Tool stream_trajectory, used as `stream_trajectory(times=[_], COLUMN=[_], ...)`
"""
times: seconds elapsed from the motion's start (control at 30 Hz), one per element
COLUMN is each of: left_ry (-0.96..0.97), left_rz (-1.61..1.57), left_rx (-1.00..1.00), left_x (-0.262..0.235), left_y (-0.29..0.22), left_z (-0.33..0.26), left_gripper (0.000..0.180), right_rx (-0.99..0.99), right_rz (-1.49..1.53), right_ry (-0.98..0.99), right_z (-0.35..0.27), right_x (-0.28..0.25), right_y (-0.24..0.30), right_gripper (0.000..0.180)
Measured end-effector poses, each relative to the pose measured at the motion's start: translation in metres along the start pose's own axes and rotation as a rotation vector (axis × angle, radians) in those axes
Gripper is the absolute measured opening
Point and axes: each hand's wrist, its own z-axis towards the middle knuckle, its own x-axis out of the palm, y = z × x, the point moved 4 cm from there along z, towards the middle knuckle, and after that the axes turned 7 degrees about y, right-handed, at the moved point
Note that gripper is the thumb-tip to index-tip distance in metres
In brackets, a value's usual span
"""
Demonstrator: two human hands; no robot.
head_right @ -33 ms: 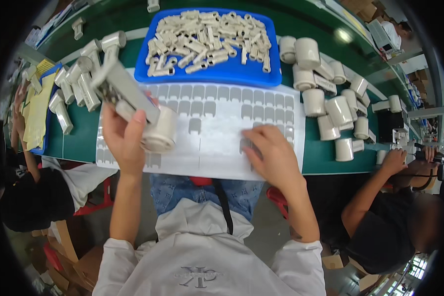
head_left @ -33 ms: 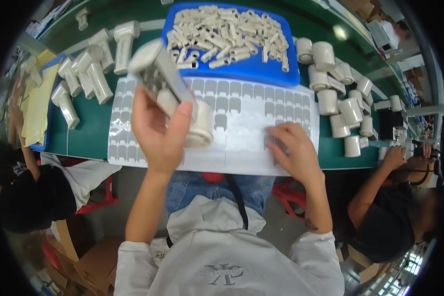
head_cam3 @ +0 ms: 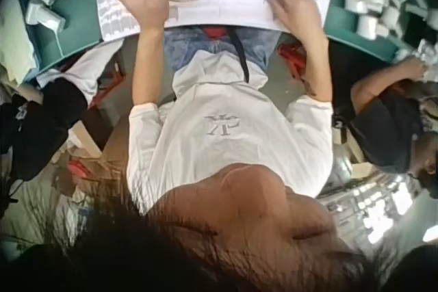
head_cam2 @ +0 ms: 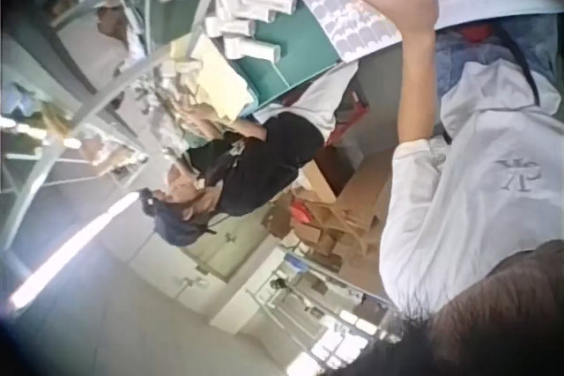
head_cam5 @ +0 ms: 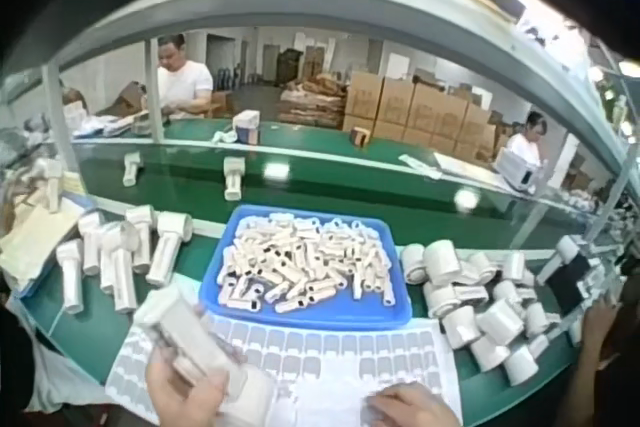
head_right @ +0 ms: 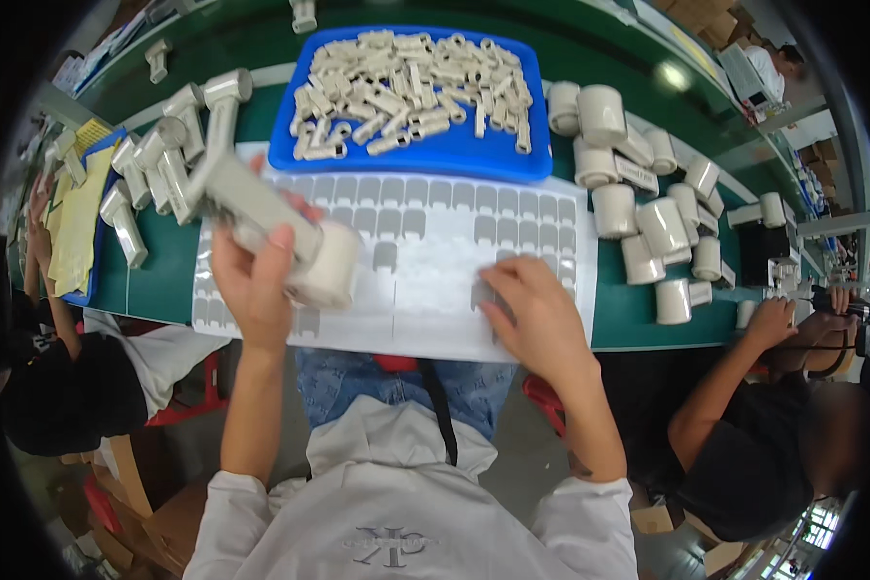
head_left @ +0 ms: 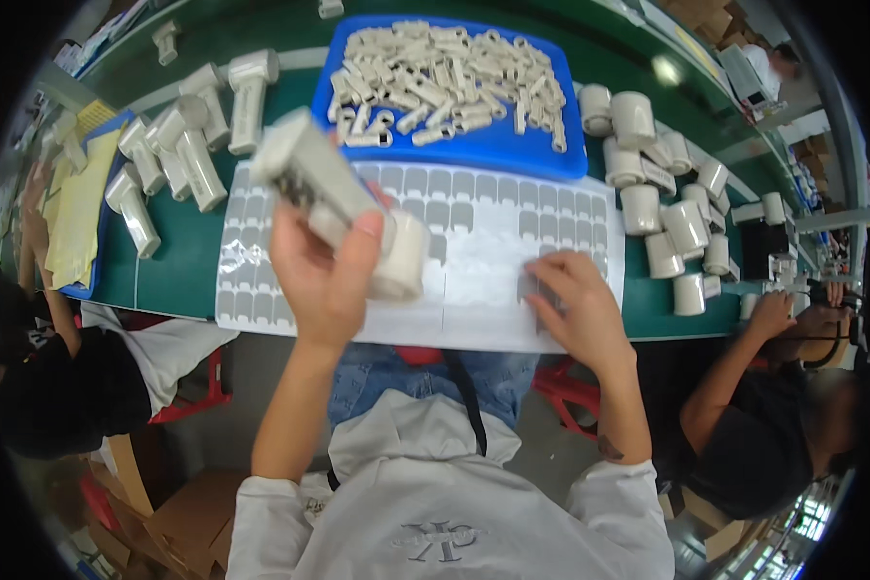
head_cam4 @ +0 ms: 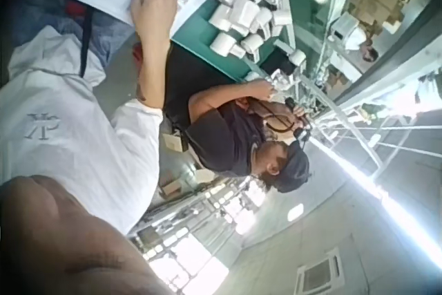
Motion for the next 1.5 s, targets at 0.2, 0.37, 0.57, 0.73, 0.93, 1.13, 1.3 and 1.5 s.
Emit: stream_trajectory(times=[0.2,0.37,0.57,0.73,0.93,1.13,1.3,1.5], left_ry=[0.129,0.259,0.496,0.613,0.669,0.614,0.598,0.592], left_rz=[0.031,0.117,0.183,0.253,0.267,0.288,0.268,0.279], left_rx=[-0.145,0.028,0.192,0.258,0.275,0.256,0.285,0.289], left_x=[0.014,0.034,0.048,0.06,0.065,0.063,0.064,0.063], left_y=[0.002,-0.021,-0.012,0.002,0.005,0.009,0.01,0.01], left_z=[-0.003,0.009,0.014,0.004,-0.003,-0.005,-0.005,-0.005], left_gripper=[0.035,0.022,0.024,0.025,0.029,0.03,0.031,0.03], right_rx=[0.053,0.048,0.118,0.054,-0.139,-0.243,-0.23,-0.242], right_rz=[0.023,-0.094,0.071,0.24,0.811,0.75,0.806,0.813], right_ry=[-0.021,-0.094,-0.062,-0.292,-0.379,-0.269,-0.241,-0.26], right_z=[-0.01,-0.014,-0.014,-0.018,-0.005,0.029,0.029,0.03], right_x=[0.01,0.019,0.017,-0.03,-0.043,-0.026,-0.025,-0.022], right_y=[0.003,0.013,0.003,0.022,0.072,0.079,0.079,0.078], right_gripper=[0.021,0.017,0.021,0.025,0.032,0.059,0.058,0.058])
